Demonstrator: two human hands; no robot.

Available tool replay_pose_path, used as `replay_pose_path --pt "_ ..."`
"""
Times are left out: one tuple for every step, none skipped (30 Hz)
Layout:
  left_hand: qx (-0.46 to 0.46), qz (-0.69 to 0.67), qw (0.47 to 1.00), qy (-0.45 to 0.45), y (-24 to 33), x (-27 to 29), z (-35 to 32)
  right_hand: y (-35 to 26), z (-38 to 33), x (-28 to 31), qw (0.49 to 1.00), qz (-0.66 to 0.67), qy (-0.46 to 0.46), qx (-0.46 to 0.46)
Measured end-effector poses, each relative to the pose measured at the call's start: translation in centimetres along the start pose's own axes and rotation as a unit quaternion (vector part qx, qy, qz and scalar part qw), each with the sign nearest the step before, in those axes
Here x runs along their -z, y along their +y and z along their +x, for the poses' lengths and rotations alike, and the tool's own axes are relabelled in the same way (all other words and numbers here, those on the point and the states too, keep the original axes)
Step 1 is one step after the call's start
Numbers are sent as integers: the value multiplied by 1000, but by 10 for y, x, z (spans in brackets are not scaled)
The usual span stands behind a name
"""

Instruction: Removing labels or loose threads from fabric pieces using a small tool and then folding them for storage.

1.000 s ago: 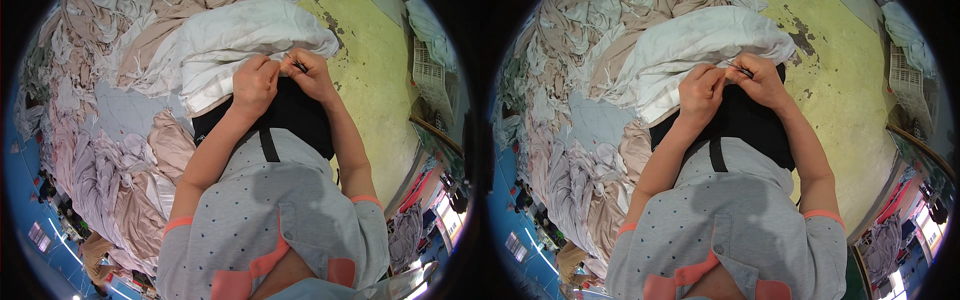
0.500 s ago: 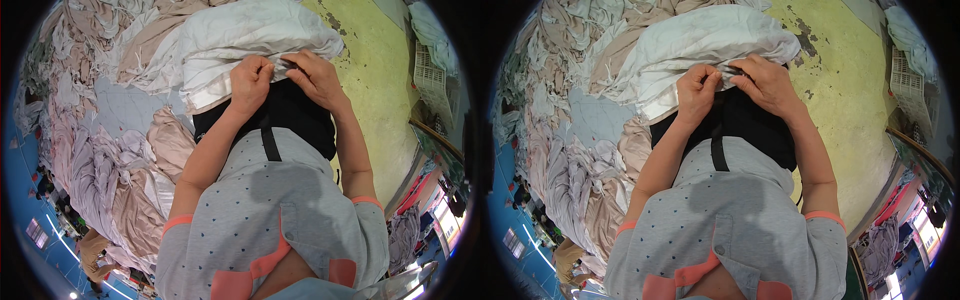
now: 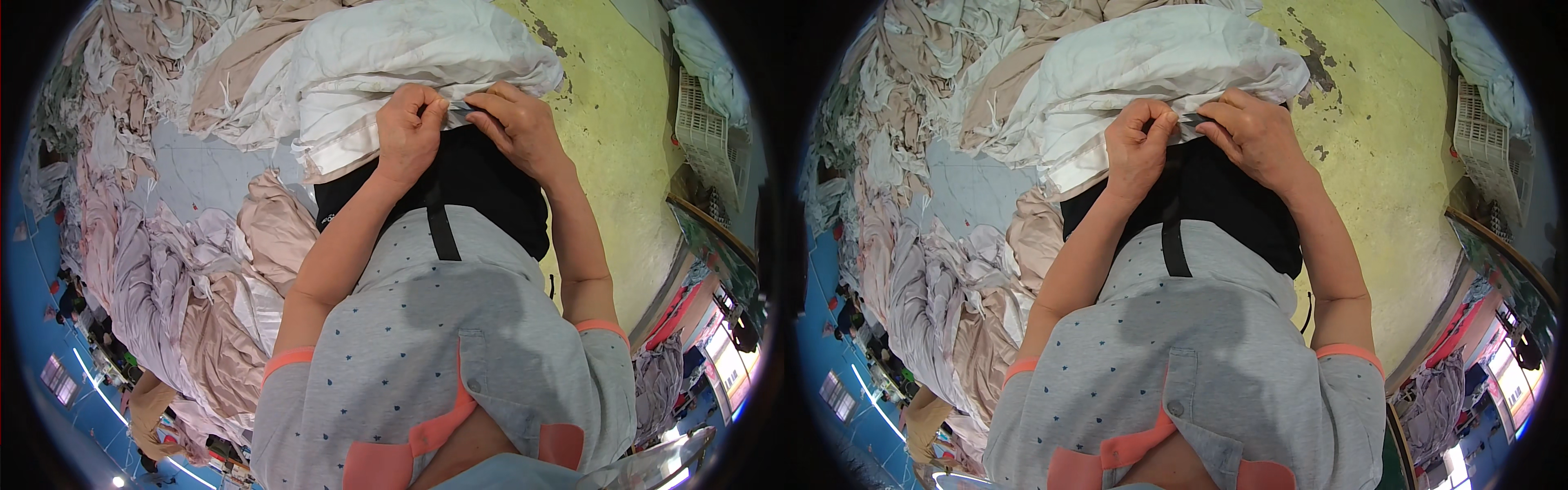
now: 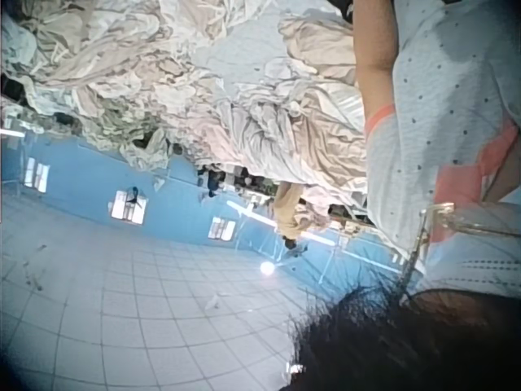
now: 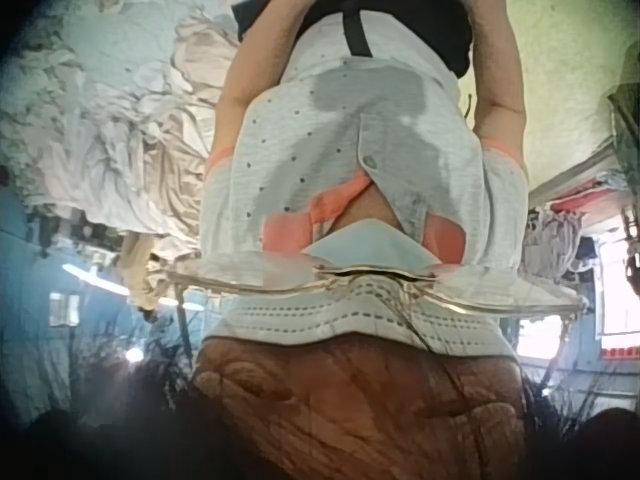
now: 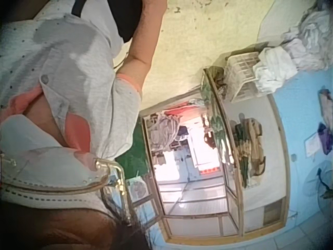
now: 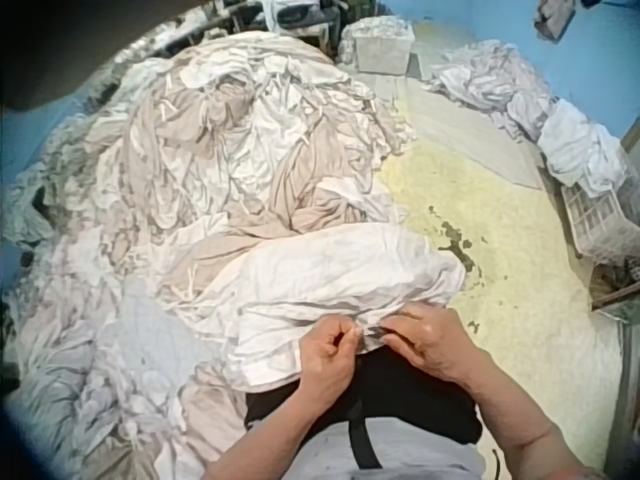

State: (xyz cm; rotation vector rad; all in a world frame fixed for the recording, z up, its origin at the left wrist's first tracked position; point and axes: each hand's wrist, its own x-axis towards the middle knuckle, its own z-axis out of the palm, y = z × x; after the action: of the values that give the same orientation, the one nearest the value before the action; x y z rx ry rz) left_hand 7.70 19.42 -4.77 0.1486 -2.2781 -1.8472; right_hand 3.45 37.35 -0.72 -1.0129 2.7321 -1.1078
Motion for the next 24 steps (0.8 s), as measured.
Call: replay_pose_path --pt "0 1 1000 0 0 0 0 0 1 0 1000 -1 -3 -1" --pt "-3 -1 1000 3 1 0 0 0 1 -1 1000 -1 -5 -3" --pt "-6 -4 1000 4 1 0 0 0 1 0 1000 -2 -6 -3" --pt "-6 -5 1000 4 1 -1 0 1 1 0 1000 -2 -2 -1" --pt "-6 -10 1000 2 1 -1 0 1 1 0 1000 -3 1 1" --pt "-6 -13 1000 0 1 -2 0 1 1 0 1000 -2 1 1" --pt "-6 -12 1000 0 1 -2 0 1 1 -1 1000 -3 2 0" --pt "-13 -8 1000 1 1 -2 1 1 1 -1 1000 -3 3 -1" --pt "-21 -4 1000 2 1 -3 1 1 1 -1 1000 -3 3 -1" --pt "-21 -3 1000 2 0 -3 1 0 1 -1 1000 -13 4 4" --pt "-20 -2 1000 0 0 -3 0 0 1 -1 1000 -24 5 8" --pt "-20 -2 1000 -3 0 -3 0 0 1 -1 1000 -24 5 8" --pt "-20 -2 1000 -3 0 -3 0 1 1 -2 1000 -22 10 10" --pt "-19 3 1000 -6 0 -3 1 2 0 -3 1000 -21 16 11" --pt "-19 8 1000 -7 0 -2 1 2 0 -3 1000 -21 16 12" --pt "-19 8 1000 -7 -1 -2 0 3 -1 -3 1000 5 20 -1" --pt "-10 -18 1000 4 -3 -1 -1 5 -2 -4 999 30 25 -13" --pt "0 -45 999 15 -3 -1 -1 7 -4 -3 999 30 25 -13" --pt "1 -45 999 15 -3 0 -1 11 -5 -3 997 69 34 -24" --pt "16 -52 998 15 -2 2 -1 14 -6 -3 993 107 42 -35" --pt "31 -59 998 15 -1 3 -1 15 -7 -3 993 107 42 -36" --pt "31 -59 998 14 0 2 -1 16 -8 -4 986 153 56 -46" --pt "15 -37 999 10 0 0 -1 17 -9 -3 976 198 69 -55" --pt "-2 -15 1000 5 1 -1 0 18 -9 -3 976 198 70 -56"
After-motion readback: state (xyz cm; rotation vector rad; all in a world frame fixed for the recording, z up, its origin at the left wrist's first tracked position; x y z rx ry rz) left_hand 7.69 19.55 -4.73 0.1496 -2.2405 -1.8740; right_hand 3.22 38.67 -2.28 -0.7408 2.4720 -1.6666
